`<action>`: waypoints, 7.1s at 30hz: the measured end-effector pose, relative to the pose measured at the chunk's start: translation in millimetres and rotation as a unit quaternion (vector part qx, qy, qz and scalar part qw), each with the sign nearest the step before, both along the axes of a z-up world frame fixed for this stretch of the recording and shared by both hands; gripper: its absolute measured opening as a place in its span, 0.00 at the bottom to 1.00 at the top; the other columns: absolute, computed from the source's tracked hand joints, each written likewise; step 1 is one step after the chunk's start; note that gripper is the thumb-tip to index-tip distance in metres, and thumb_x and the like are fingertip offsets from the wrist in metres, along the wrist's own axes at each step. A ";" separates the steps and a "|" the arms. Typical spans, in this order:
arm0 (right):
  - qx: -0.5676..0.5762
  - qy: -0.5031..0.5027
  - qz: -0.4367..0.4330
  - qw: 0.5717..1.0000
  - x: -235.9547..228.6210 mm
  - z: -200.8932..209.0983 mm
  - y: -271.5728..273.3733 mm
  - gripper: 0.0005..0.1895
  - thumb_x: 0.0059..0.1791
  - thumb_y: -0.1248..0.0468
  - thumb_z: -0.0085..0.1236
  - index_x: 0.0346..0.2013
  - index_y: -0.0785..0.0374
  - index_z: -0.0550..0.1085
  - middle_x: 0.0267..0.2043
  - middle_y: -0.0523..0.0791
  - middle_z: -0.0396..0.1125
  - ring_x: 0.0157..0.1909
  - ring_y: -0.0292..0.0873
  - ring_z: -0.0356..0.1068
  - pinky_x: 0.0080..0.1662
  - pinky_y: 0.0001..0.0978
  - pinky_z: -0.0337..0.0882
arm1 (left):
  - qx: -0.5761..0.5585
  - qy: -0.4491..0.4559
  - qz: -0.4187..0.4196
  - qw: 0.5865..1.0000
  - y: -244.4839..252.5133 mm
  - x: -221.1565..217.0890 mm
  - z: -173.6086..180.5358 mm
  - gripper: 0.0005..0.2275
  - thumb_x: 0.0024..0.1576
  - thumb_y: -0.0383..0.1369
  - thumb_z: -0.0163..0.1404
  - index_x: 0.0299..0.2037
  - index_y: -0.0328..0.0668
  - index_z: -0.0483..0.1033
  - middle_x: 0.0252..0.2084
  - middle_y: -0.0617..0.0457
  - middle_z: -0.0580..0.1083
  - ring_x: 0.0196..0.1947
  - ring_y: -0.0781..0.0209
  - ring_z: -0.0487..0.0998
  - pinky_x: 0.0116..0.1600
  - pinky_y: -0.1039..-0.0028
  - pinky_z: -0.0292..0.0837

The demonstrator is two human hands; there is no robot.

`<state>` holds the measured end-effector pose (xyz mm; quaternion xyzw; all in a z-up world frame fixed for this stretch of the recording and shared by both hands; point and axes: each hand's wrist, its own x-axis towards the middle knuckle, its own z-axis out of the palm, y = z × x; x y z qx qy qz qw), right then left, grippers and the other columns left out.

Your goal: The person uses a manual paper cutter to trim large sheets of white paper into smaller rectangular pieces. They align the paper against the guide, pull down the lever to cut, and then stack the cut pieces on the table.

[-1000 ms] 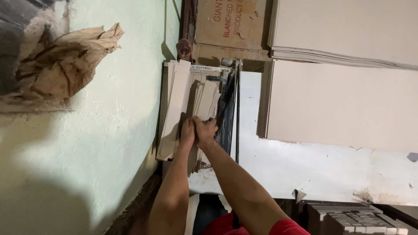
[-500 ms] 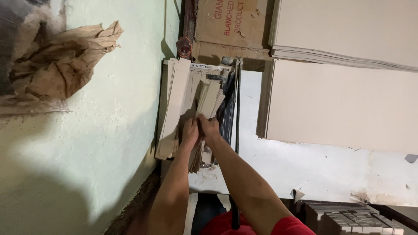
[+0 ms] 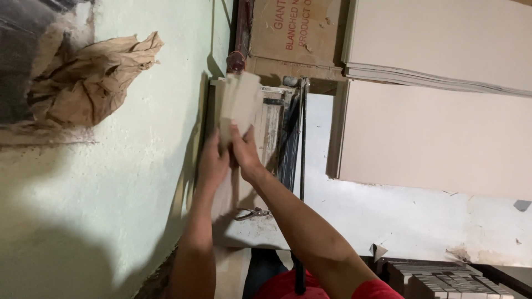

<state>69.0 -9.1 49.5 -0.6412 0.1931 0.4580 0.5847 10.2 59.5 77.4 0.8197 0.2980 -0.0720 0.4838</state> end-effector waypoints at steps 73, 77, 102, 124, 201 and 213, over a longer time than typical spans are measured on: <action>-0.118 -0.360 0.011 0.925 -229.2 8.5 -491.4 0.41 0.50 0.38 0.51 0.69 0.56 0.54 0.64 0.55 0.62 0.64 0.61 0.64 0.61 0.60 0.64 | 0.056 -0.129 -0.333 0.933 -355.7 -108.3 82.4 0.52 0.43 0.48 0.64 0.74 0.32 0.47 0.62 0.32 0.63 0.60 0.29 0.66 0.60 0.40 0.63; -0.273 -0.272 0.418 0.823 -253.8 -116.9 -585.5 0.35 0.48 0.33 0.53 0.63 0.46 0.66 0.52 0.52 0.73 0.52 0.59 0.75 0.53 0.55 0.76 | 0.311 -0.112 -0.419 0.845 -403.3 -85.0 -45.0 0.52 0.36 0.54 0.67 0.71 0.39 0.58 0.58 0.41 0.68 0.52 0.42 0.71 0.54 0.48 0.68; -0.267 -0.734 0.169 0.601 -131.8 -167.1 -525.5 0.44 0.49 0.32 0.50 0.75 0.44 0.57 0.75 0.54 0.50 0.77 0.65 0.47 0.71 0.72 0.39 | 0.368 0.006 -0.474 0.800 -419.9 -80.0 -173.5 0.39 0.55 0.52 0.51 0.76 0.51 0.50 0.78 0.40 0.48 0.76 0.37 0.46 0.73 0.33 0.34; -0.293 -0.357 -0.103 0.881 -128.3 -150.8 -614.4 0.46 0.50 0.43 0.56 0.74 0.57 0.47 0.74 0.60 0.47 0.75 0.64 0.48 0.71 0.63 0.50 | 0.284 -0.006 -0.451 0.846 -437.6 -54.6 -166.1 0.54 0.40 0.55 0.66 0.76 0.51 0.46 0.57 0.41 0.64 0.56 0.43 0.67 0.57 0.46 0.63; -0.407 -0.367 0.517 0.657 -83.0 -153.8 -634.5 0.64 0.40 0.34 0.65 0.79 0.49 0.39 0.78 0.56 0.40 0.80 0.58 0.39 0.73 0.69 0.45 | 0.441 -0.041 -0.509 0.738 -430.6 -84.8 -175.4 0.46 0.49 0.63 0.53 0.77 0.61 0.48 0.78 0.43 0.49 0.77 0.38 0.46 0.74 0.35 0.41; -0.433 -0.420 0.513 0.611 -80.9 -116.4 -600.6 0.66 0.38 0.26 0.58 0.79 0.50 0.40 0.79 0.58 0.40 0.80 0.62 0.37 0.70 0.77 0.38 | 0.439 0.011 -0.542 0.716 -419.8 -76.4 -180.7 0.43 0.55 0.62 0.45 0.78 0.60 0.42 0.80 0.47 0.41 0.78 0.39 0.39 0.74 0.34 0.37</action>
